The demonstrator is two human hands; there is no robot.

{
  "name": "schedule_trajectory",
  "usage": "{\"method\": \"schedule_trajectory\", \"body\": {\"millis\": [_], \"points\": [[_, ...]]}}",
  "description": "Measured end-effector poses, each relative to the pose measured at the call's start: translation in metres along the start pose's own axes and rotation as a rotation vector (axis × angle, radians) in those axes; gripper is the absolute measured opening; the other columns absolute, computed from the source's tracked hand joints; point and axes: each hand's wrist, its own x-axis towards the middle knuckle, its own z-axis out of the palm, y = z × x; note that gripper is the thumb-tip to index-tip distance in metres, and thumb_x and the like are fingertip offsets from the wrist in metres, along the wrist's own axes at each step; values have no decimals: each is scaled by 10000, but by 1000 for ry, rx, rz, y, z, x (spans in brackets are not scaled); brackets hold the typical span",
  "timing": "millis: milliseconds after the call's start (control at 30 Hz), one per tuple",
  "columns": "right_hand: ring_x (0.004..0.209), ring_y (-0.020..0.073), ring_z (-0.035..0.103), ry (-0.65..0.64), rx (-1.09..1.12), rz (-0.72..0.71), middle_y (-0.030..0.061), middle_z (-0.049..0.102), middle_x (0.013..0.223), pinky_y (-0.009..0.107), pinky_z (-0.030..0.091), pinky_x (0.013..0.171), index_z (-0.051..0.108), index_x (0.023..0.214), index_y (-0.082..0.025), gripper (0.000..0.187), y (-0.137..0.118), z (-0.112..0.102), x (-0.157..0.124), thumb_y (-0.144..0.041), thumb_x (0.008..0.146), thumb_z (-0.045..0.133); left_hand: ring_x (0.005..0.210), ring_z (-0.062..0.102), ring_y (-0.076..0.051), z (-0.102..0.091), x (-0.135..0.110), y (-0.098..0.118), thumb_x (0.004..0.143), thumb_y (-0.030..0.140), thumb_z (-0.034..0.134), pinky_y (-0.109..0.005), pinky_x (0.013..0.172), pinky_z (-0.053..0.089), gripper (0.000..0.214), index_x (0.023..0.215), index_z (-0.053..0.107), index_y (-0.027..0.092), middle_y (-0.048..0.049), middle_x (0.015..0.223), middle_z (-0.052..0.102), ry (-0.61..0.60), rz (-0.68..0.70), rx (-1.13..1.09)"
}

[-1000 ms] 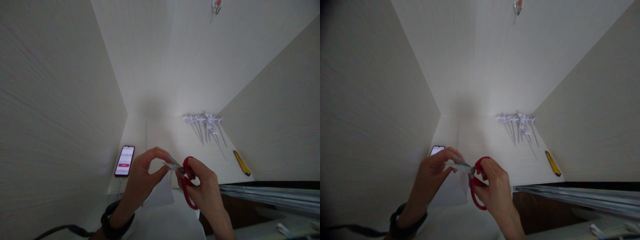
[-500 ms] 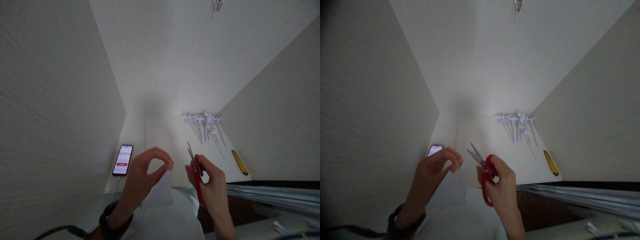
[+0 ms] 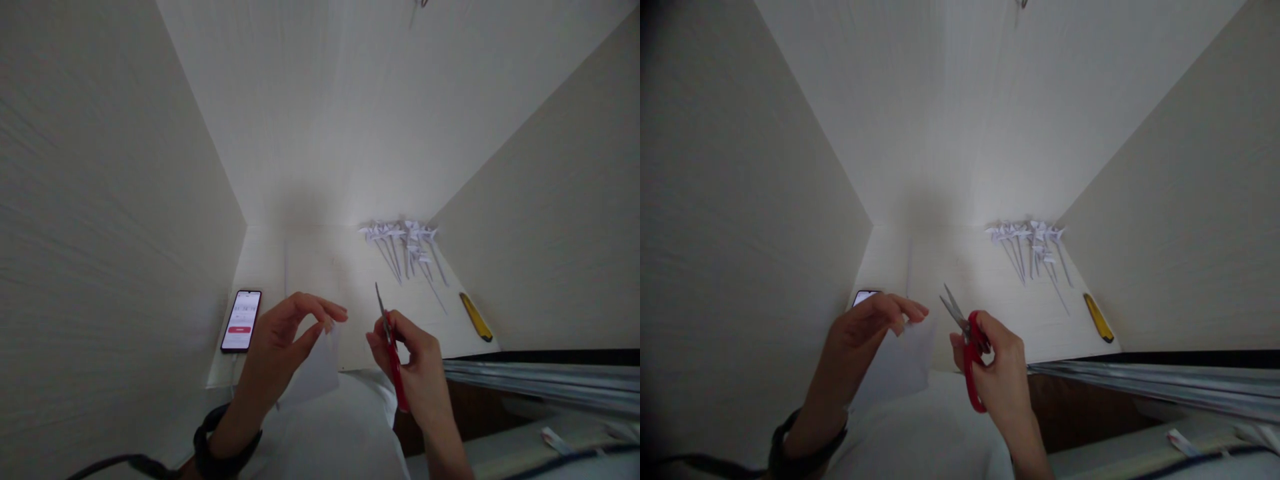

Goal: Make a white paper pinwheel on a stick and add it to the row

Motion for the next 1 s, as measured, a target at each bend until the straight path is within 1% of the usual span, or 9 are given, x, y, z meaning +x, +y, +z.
{"method": "schedule_trajectory", "body": {"millis": [100, 167, 267, 367, 433, 600, 700, 833, 1000], "points": [[529, 106, 400, 9, 40, 24, -54, 416, 571, 217, 352, 492, 438, 652, -209, 222, 5, 1, -1, -264, 825, 564, 858, 681, -179, 1, 2, -2, 829, 263, 676, -285, 825, 514, 143, 715, 623, 195, -30, 801, 728, 8, -12, -54], [538, 106, 413, 13, 99, 60, -48, 434, 589, 215, 363, 503, 453, 662, -206, 219, 9, 1, -2, -277, 833, 570, 805, 675, -174, 1, 3, -3, 809, 264, 696, -275, 788, 517, 149, 706, 616, 192, -23, 766, 717, 41, -12, -20], [559, 111, 442, 16, 211, 124, -39, 464, 616, 215, 380, 518, 472, 666, -202, 221, 14, 2, -3, -293, 826, 593, 766, 652, -154, -2, 3, -5, 816, 234, 680, -244, 733, 500, 98, 736, 643, 192, -15, 772, 702, 99, -22, 148], [581, 116, 456, 5, 310, 172, -33, 479, 638, 216, 381, 525, 493, 675, -200, 224, 15, 1, -3, -328, 821, 606, 760, 631, -147, -5, 4, -9, 824, 237, 662, -228, 692, 484, 72, 771, 670, 189, -18, 785, 686, 107, -53, 311], [576, 114, 446, -14, 352, 196, -33, 484, 643, 217, 368, 519, 513, 679, -196, 240, 14, 0, -2, -361, 818, 617, 737, 619, -136, -7, 5, -12, 797, 214, 675, -213, 666, 478, 54, 752, 659, 188, -2, 751, 666, 113, -82, 356], [581, 113, 429, -112, 481, 183, -29, 497, 660, 238, 336, 541, 570, 728, -189, 277, 16, 0, -1, -431, 864, 575, 723, 623, -102, -9, 9, -19, 737, 169, 678, -183, 695, 494, 45, 751, 643, 194, 28, 740, 652, 121, -139, 325], [626, 125, 458, -158, 569, 153, -30, 484, 666, 250, 330, 566, 539, 726, -203, 295, 23, 2, -1, -447, 891, 545, 708, 628, -92, -9, 9, -21, 725, 182, 690, -171, 685, 496, 77, 787, 649, 201, 35, 737, 655, 118, -174, 296], [629, 121, 456, -162, 569, 169, -35, 476, 662, 257, 331, 593, 495, 693, -208, 325, 30, 3, -3, -437, 923, 508, 655, 613, -85, -10, 9, -21, 714, 208, 713, -152, 597, 469, 99, 799, 662, 201, 38, 694, 642, 136, -210, 278], [617, 112, 442, -149, 532, 258, -33, 504, 685, 245, 342, 585, 544, 735, -196, 288, 33, 6, -1, -438, 893, 555, 620, 603, -86, -12, 11, -20, 702, 180, 680, -145, 532, 430, 97, 796, 689, 199, 26, 678, 667, 133, -209, 213]]}}
